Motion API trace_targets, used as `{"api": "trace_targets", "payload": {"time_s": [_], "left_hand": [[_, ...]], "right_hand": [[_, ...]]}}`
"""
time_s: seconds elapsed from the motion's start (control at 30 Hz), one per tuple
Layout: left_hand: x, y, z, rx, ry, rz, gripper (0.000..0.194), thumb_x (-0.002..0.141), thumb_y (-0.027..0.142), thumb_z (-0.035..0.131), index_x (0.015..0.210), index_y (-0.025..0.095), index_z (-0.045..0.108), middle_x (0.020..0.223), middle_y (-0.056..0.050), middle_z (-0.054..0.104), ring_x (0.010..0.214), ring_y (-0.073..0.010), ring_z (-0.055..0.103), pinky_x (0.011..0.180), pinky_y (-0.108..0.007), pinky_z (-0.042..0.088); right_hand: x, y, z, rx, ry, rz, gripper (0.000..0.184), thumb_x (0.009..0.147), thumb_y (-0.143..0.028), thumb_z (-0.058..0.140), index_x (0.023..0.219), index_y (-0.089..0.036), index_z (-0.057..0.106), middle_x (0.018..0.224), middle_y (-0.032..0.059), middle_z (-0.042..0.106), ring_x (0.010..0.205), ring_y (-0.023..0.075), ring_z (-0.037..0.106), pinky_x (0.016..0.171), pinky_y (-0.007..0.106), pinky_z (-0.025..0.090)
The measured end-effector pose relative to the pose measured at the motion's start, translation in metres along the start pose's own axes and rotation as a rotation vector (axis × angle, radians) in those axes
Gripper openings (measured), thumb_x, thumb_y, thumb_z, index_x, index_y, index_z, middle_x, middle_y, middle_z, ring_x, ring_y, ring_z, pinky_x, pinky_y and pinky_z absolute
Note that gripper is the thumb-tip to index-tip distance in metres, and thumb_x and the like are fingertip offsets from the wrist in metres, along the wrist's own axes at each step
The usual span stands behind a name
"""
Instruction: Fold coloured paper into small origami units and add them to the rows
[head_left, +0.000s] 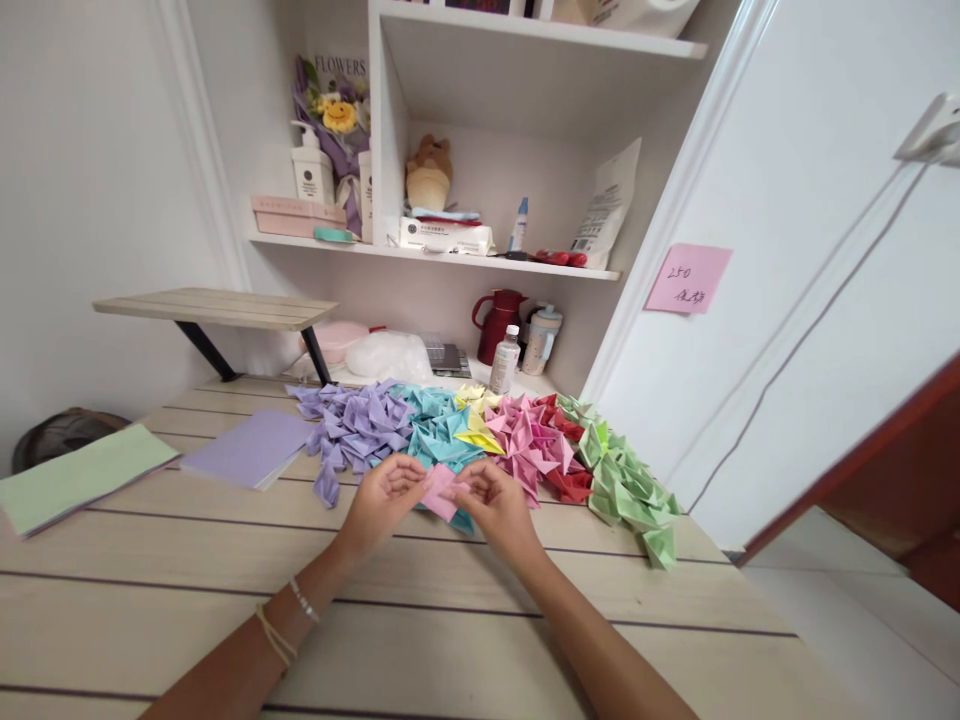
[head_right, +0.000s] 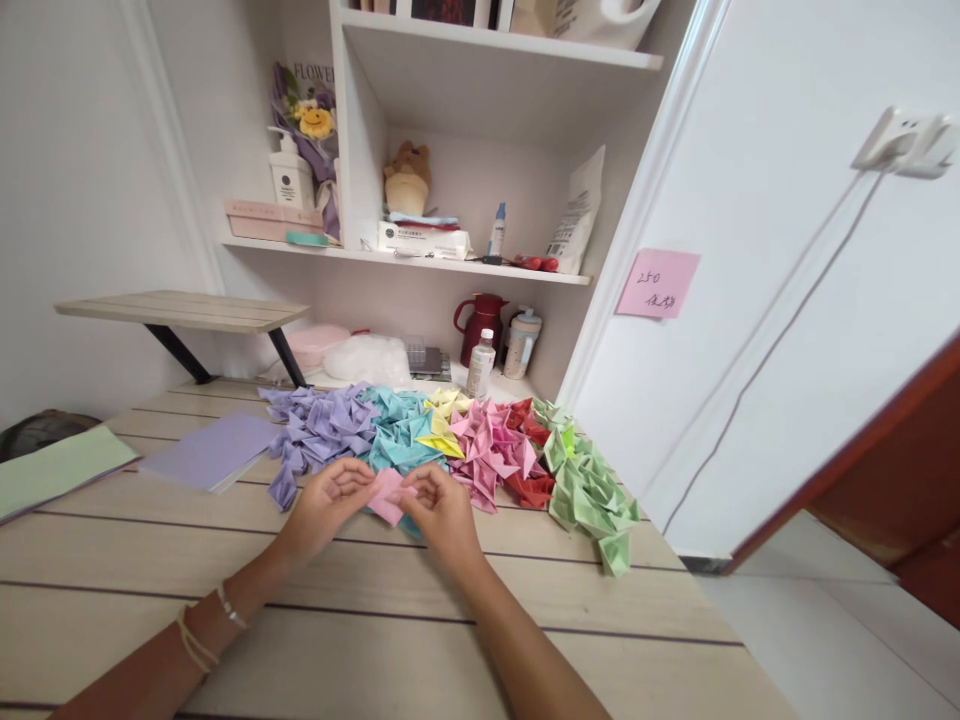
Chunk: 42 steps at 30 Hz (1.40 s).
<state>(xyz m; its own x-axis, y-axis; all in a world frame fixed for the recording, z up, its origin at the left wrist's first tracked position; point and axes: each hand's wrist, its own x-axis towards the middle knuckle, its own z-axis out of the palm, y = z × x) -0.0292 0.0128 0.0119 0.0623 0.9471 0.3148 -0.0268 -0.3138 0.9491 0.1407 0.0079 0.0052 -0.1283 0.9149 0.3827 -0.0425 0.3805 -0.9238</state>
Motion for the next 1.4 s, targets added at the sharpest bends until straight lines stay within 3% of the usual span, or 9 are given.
{"api": "trace_targets", "payload": {"time_s": [0.13, 0.27, 0.43, 0.57, 0.67, 0.8, 0.93, 1.23, 1.4], "left_hand": [[0.001, -0.001, -0.003, 0.032, -0.018, -0.019, 0.018, 0.066, 0.027, 0.067, 0.078, 0.015, 0.067, 0.078, -0.006, 0.07, 0.072, -0.0182, 0.065, 0.067, -0.027, 0.053], [-0.002, 0.003, -0.002, 0.054, -0.126, 0.022, 0.026, 0.064, 0.026, 0.069, 0.087, 0.015, 0.069, 0.085, -0.007, 0.07, 0.077, -0.02, 0.065, 0.071, -0.03, 0.052], [-0.003, 0.003, -0.001, 0.243, -0.167, 0.182, 0.019, 0.068, 0.026, 0.066, 0.085, 0.017, 0.071, 0.081, -0.007, 0.068, 0.077, -0.019, 0.062, 0.069, -0.028, 0.05], [-0.002, -0.002, -0.001, 0.179, -0.143, 0.11, 0.018, 0.072, 0.028, 0.063, 0.084, 0.016, 0.069, 0.079, -0.007, 0.069, 0.074, -0.0193, 0.064, 0.067, -0.029, 0.051], [-0.003, -0.005, 0.0, 0.089, -0.127, 0.068, 0.022, 0.074, 0.029, 0.061, 0.091, 0.017, 0.066, 0.084, -0.006, 0.068, 0.076, -0.0196, 0.065, 0.071, -0.031, 0.052], [-0.005, -0.001, 0.002, 0.212, -0.09, 0.175, 0.021, 0.075, 0.03, 0.059, 0.09, 0.018, 0.067, 0.09, -0.007, 0.064, 0.083, -0.0198, 0.063, 0.072, -0.029, 0.051], [-0.008, 0.004, 0.006, 0.325, -0.072, 0.266, 0.027, 0.074, 0.026, 0.06, 0.1, 0.02, 0.064, 0.085, -0.005, 0.062, 0.074, -0.0161, 0.06, 0.068, -0.028, 0.052], [-0.004, -0.004, 0.004, 0.049, -0.097, 0.188, 0.016, 0.068, 0.024, 0.067, 0.082, 0.017, 0.066, 0.09, -0.007, 0.062, 0.085, -0.0181, 0.06, 0.073, -0.028, 0.052], [-0.005, -0.002, 0.005, 0.0, -0.095, 0.11, 0.013, 0.068, 0.023, 0.068, 0.077, 0.015, 0.064, 0.078, -0.005, 0.066, 0.073, -0.0166, 0.063, 0.069, -0.027, 0.052]], "right_hand": [[-0.001, -0.003, 0.0, -0.062, -0.064, 0.0, 0.028, 0.063, -0.026, 0.07, 0.088, -0.018, 0.061, 0.07, 0.0011, 0.063, 0.061, 0.0139, 0.058, 0.056, 0.024, 0.047], [-0.001, -0.008, -0.003, -0.212, -0.017, -0.11, 0.024, 0.069, -0.026, 0.067, 0.092, -0.02, 0.066, 0.087, 0.0065, 0.067, 0.075, 0.0187, 0.062, 0.065, 0.03, 0.05], [-0.001, -0.013, -0.009, -0.459, -0.02, -0.283, 0.014, 0.076, -0.029, 0.063, 0.087, -0.025, 0.07, 0.079, 0.0056, 0.069, 0.072, 0.0201, 0.062, 0.064, 0.032, 0.048], [-0.002, -0.014, -0.008, -0.538, -0.056, -0.332, 0.015, 0.08, -0.031, 0.058, 0.087, -0.026, 0.07, 0.078, 0.0051, 0.069, 0.069, 0.0196, 0.062, 0.065, 0.032, 0.047], [-0.004, -0.016, -0.005, -0.542, -0.062, -0.323, 0.017, 0.079, -0.032, 0.059, 0.091, -0.026, 0.069, 0.081, 0.0054, 0.07, 0.072, 0.0207, 0.063, 0.067, 0.032, 0.047], [-0.007, -0.019, -0.004, -0.542, -0.081, -0.27, 0.02, 0.082, -0.03, 0.053, 0.095, -0.026, 0.068, 0.085, 0.0047, 0.071, 0.073, 0.0204, 0.064, 0.066, 0.03, 0.048], [-0.007, -0.018, -0.004, -0.586, -0.051, -0.229, 0.027, 0.083, -0.025, 0.047, 0.105, -0.024, 0.062, 0.075, 0.0033, 0.07, 0.057, 0.0165, 0.06, 0.055, 0.025, 0.045], [-0.003, -0.009, 0.002, -0.039, -0.013, 0.013, 0.013, 0.075, -0.022, 0.052, 0.087, -0.018, 0.054, 0.065, 0.0005, 0.062, 0.059, 0.0146, 0.06, 0.052, 0.023, 0.046], [-0.004, -0.009, 0.003, -0.006, -0.045, 0.032, 0.013, 0.075, -0.029, 0.058, 0.079, -0.018, 0.053, 0.069, 0.003, 0.064, 0.065, 0.0156, 0.063, 0.058, 0.025, 0.048]]}}
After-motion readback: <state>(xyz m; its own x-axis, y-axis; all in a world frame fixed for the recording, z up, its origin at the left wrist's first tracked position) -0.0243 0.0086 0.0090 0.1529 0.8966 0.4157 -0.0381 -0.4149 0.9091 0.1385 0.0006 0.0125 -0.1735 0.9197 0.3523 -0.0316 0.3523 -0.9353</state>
